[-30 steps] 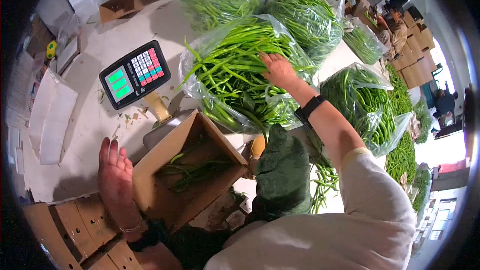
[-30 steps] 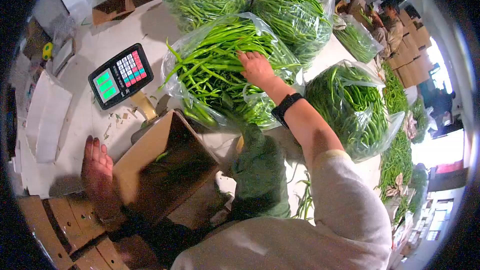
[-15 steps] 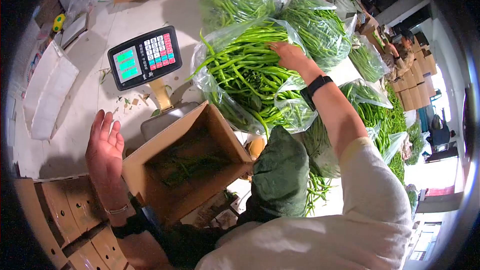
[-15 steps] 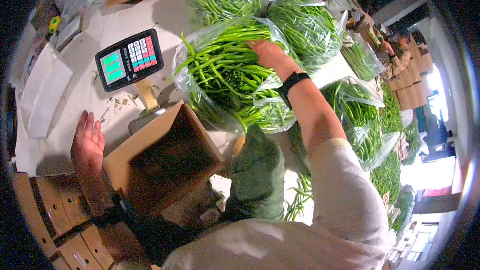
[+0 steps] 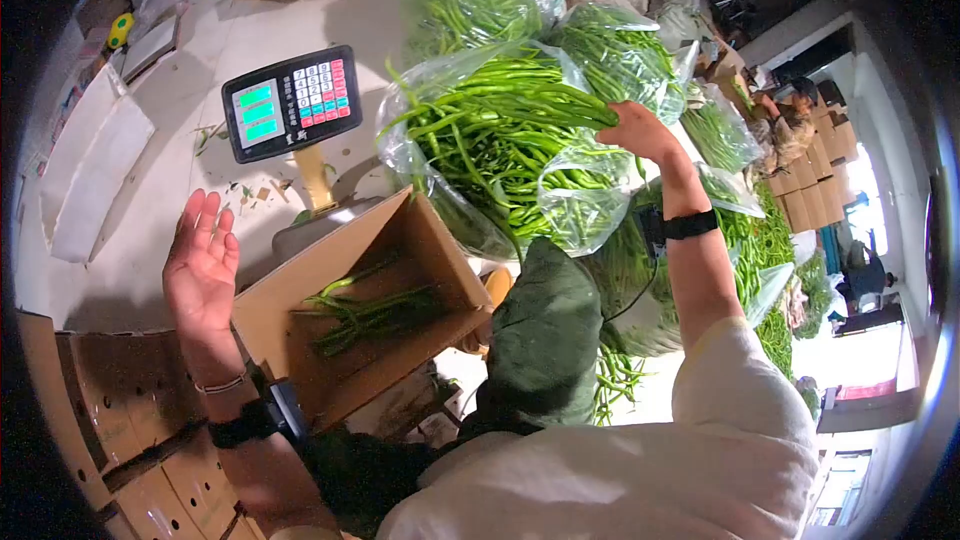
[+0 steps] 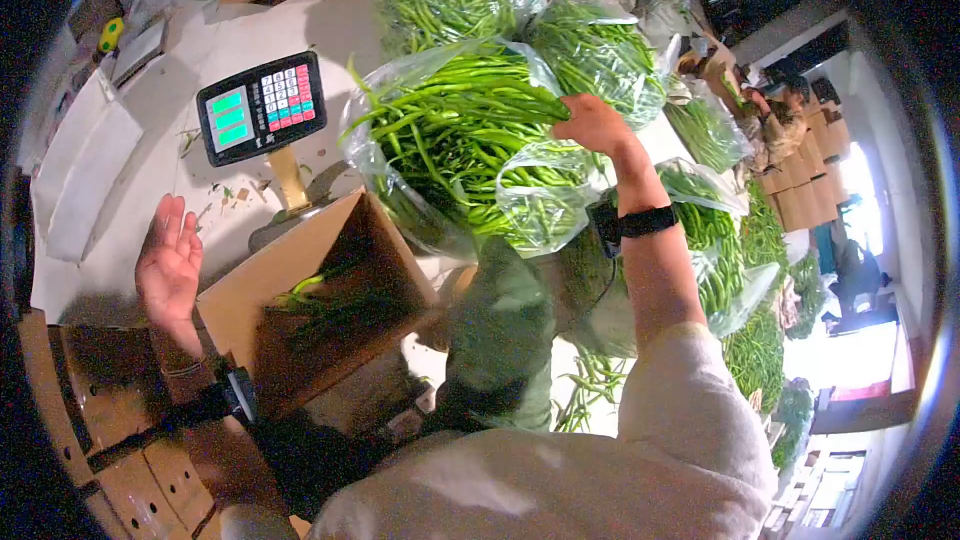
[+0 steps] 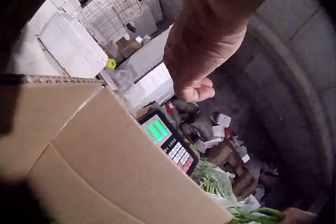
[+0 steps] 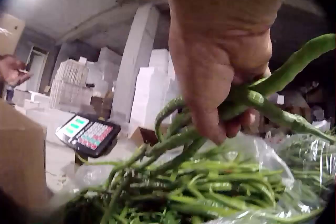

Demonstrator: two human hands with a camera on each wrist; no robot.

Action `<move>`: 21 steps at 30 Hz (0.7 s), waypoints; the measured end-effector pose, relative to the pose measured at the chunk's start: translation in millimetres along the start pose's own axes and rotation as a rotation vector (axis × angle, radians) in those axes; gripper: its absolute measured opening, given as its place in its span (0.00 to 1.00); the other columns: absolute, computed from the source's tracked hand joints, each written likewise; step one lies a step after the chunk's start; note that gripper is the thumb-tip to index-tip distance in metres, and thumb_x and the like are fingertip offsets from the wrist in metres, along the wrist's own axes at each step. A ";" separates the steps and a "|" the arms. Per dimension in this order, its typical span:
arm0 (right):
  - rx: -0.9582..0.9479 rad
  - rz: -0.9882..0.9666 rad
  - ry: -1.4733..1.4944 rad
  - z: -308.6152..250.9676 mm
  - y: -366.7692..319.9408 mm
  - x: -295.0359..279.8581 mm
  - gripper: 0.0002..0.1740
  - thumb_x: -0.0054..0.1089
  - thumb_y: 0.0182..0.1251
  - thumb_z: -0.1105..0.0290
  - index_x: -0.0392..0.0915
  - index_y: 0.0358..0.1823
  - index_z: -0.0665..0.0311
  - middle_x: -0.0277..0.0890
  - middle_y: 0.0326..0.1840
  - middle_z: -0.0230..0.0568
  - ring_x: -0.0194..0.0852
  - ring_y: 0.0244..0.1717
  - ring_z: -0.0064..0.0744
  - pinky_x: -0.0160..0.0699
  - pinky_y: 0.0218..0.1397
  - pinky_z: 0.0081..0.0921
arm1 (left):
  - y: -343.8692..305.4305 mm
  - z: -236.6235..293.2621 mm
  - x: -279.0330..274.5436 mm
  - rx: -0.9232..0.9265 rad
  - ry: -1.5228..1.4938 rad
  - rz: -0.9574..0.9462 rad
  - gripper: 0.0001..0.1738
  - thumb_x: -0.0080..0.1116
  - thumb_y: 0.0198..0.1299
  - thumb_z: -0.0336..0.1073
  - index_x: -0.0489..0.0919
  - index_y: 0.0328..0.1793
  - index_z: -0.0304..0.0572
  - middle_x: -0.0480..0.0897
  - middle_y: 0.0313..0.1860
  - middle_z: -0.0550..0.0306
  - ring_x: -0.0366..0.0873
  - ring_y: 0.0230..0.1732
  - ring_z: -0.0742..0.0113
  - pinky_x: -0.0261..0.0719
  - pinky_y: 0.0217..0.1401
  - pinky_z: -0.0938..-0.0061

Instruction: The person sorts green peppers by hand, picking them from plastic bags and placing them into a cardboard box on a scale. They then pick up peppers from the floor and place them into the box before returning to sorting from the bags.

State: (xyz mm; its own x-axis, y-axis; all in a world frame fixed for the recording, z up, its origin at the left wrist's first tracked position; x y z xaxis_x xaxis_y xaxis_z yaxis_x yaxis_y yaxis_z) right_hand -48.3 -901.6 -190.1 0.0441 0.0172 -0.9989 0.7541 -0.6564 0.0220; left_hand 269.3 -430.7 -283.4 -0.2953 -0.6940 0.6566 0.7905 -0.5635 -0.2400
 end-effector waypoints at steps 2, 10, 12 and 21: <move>0.154 -0.147 0.389 17.7 -13.0 -6.6 0.30 0.65 0.51 0.58 0.73 0.50 0.74 0.77 0.32 0.44 0.75 0.29 0.27 0.73 0.31 0.26 | -2.4 0.0 2.5 0.008 -0.017 -0.071 0.29 0.55 0.60 0.45 0.66 0.65 0.42 0.70 0.61 0.58 0.67 0.57 0.66 0.66 0.56 0.75; 0.049 -0.228 1.095 23.8 -73.2 -40.9 0.15 0.60 0.59 0.66 0.78 0.43 0.67 0.69 0.21 0.29 0.65 0.24 0.20 0.63 0.26 0.19 | -13.6 -16.2 26.6 -0.031 0.057 -0.094 0.30 0.53 0.60 0.46 0.64 0.66 0.42 0.70 0.60 0.56 0.69 0.54 0.67 0.68 0.54 0.75; -0.038 -0.253 1.242 -11.1 -96.8 -54.1 0.17 0.59 0.59 0.65 0.76 0.47 0.67 0.70 0.23 0.28 0.65 0.24 0.20 0.64 0.26 0.19 | -33.0 -31.3 56.9 -0.048 0.069 -0.233 0.31 0.54 0.59 0.46 0.63 0.67 0.42 0.70 0.60 0.53 0.70 0.54 0.65 0.69 0.54 0.74; -0.371 -0.302 0.722 -229.4 -185.7 -30.4 0.22 0.63 0.58 0.57 0.75 0.48 0.65 0.76 0.32 0.31 0.71 0.31 0.22 0.71 0.34 0.23 | -159.5 -101.7 181.6 0.137 -0.298 -0.427 0.22 0.57 0.59 0.39 0.68 0.60 0.53 0.71 0.59 0.53 0.66 0.61 0.57 0.62 0.63 0.58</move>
State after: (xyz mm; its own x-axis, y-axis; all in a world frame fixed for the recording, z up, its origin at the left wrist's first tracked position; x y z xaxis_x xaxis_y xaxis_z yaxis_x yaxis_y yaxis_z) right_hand -39.4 -607.2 -154.1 0.1177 0.7085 -0.6958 0.9601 -0.2603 -0.1026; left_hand 35.0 -512.4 -198.6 -0.4563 -0.2475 0.8547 0.7023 -0.6900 0.1751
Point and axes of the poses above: each hand's wrist, its own y-axis towards the middle knuckle, its own x-axis out of the palm, z = x × y, the point moved 6 cm from there along y, towards the middle knuckle
